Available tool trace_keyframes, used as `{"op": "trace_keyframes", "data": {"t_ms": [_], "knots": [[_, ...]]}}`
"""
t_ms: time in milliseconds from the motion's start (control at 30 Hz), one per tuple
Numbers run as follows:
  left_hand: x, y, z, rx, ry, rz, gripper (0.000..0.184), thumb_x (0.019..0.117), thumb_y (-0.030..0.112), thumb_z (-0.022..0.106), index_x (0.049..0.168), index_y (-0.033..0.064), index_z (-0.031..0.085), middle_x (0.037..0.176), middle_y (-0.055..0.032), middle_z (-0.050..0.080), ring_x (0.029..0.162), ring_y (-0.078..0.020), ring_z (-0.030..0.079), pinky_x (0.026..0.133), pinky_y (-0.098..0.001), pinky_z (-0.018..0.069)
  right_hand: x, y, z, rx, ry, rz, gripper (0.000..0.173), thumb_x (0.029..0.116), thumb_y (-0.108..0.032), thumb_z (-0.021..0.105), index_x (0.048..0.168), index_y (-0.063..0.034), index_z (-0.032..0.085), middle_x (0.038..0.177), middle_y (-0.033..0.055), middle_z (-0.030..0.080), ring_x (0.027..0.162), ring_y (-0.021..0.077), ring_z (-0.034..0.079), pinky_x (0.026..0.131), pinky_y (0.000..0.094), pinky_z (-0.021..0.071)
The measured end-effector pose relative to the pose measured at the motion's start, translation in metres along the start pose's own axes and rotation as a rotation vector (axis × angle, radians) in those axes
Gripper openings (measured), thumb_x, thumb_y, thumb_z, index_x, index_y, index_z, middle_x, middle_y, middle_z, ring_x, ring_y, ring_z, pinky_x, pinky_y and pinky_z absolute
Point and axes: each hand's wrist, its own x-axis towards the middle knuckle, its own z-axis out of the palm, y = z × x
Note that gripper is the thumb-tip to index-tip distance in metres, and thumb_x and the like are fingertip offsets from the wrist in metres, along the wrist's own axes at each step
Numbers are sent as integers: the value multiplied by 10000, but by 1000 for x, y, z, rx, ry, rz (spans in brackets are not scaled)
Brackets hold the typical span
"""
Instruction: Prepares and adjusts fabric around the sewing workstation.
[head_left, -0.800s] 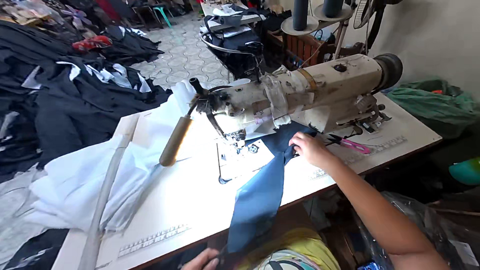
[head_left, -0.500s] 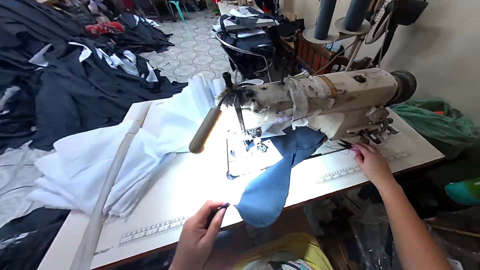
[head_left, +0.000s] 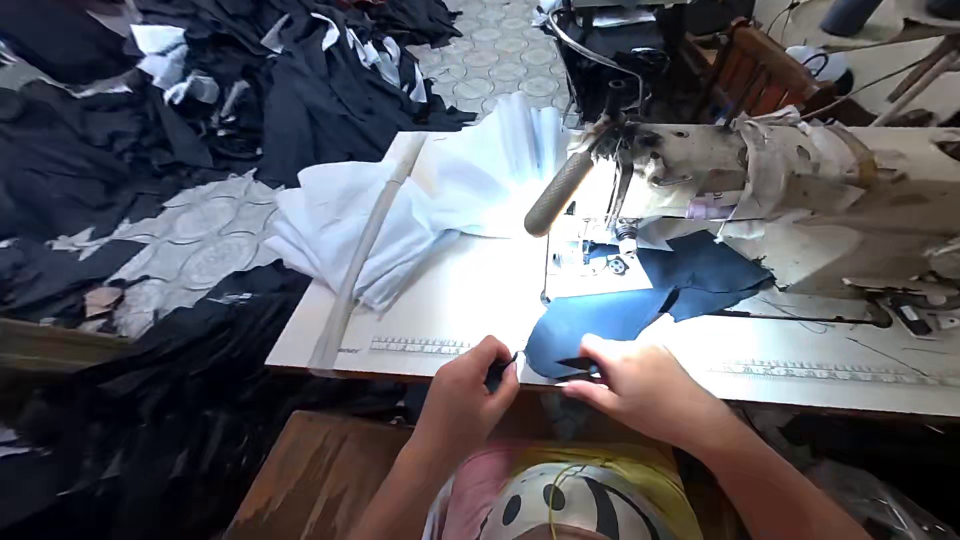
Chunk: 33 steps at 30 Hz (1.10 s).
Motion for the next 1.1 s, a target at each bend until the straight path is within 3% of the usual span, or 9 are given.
{"op": "trace_keyframes", "data": {"t_ms": [100, 267, 367, 467, 533, 633, 767, 933, 1100], "knots": [[-3, 6, 0, 12, 33, 27, 160, 875, 186, 590, 876, 46, 668, 674, -41, 634, 577, -92, 592, 537, -235, 500, 37, -27, 17, -138, -95, -4, 404, 1050, -375, 530, 1100, 0, 672, 862, 199, 703, 868, 388, 716, 730, 544, 529], [-24, 9, 7, -238, 267, 217, 109, 996, 191, 565, 961, 88, 575, 779, -14, 576, 688, -20, 569, 657, -126, 489, 27, 16, 16, -36, 169, -29, 369, 992, -343, 613, 928, 11, 694, 734, 183, 672, 718, 369, 701, 624, 562, 528], [-25, 42, 46, -557, 33, 543, 103, 1061, 219, 510, 1004, 149, 561, 908, -21, 582, 870, -116, 598, 819, -216, 505, 2, 66, -31, 32, 330, 351, 381, 999, -280, 625, 1174, 54, 680, 998, 255, 709, 936, 405, 693, 849, 605, 521], [5, 60, 105, -398, -257, 663, 262, 982, 312, 642, 1114, 96, 711, 1183, -131, 697, 1148, -283, 660, 976, -428, 535, -26, 109, -49, -84, 549, 520, 365, 1040, -204, 567, 1271, 75, 612, 1039, 286, 685, 965, 431, 675, 882, 603, 508], [38, 63, 119, -224, -305, 580, 436, 946, 388, 666, 1259, 86, 703, 1391, -170, 630, 1335, -355, 570, 1095, -578, 435, -39, 110, -54, -187, 517, 626, 368, 1050, -209, 555, 1276, 75, 611, 1029, 301, 684, 964, 466, 676, 857, 645, 496], [65, 53, 122, 77, -682, 297, 744, 987, 580, 538, 1584, 160, 399, 1664, -157, 300, 1565, -346, 204, 1230, -635, 127, -40, 94, -54, -285, 67, 855, 389, 1062, -279, 536, 1299, 23, 599, 1152, 295, 679, 1122, 482, 648, 937, 658, 474], [38, 38, 123, 99, -549, 342, 607, 1025, 552, 449, 1506, 191, 532, 1597, -123, 438, 1512, -337, 351, 1200, -636, 244, -18, 87, -51, -330, -67, 869, 386, 1078, -274, 499, 1329, 11, 568, 1206, 276, 666, 1163, 445, 641, 948, 598, 479], [17, 29, 123, 111, -335, 462, 549, 956, 408, 591, 1398, 85, 625, 1458, -108, 601, 1375, -335, 546, 1081, -606, 439, -5, 95, -49, -303, -125, 780, 404, 1108, -305, 413, 1286, 11, 593, 1162, 264, 680, 1156, 429, 647, 954, 575, 479], [8, 15, 120, 18, -266, 498, 333, 971, 186, 575, 1257, 93, 718, 1345, -96, 683, 1293, -307, 623, 1050, -548, 492, -46, 102, -53, -248, -30, 713, 360, 1049, -290, 563, 1244, 4, 636, 1065, 261, 705, 1051, 446, 677, 893, 613, 487]]}}
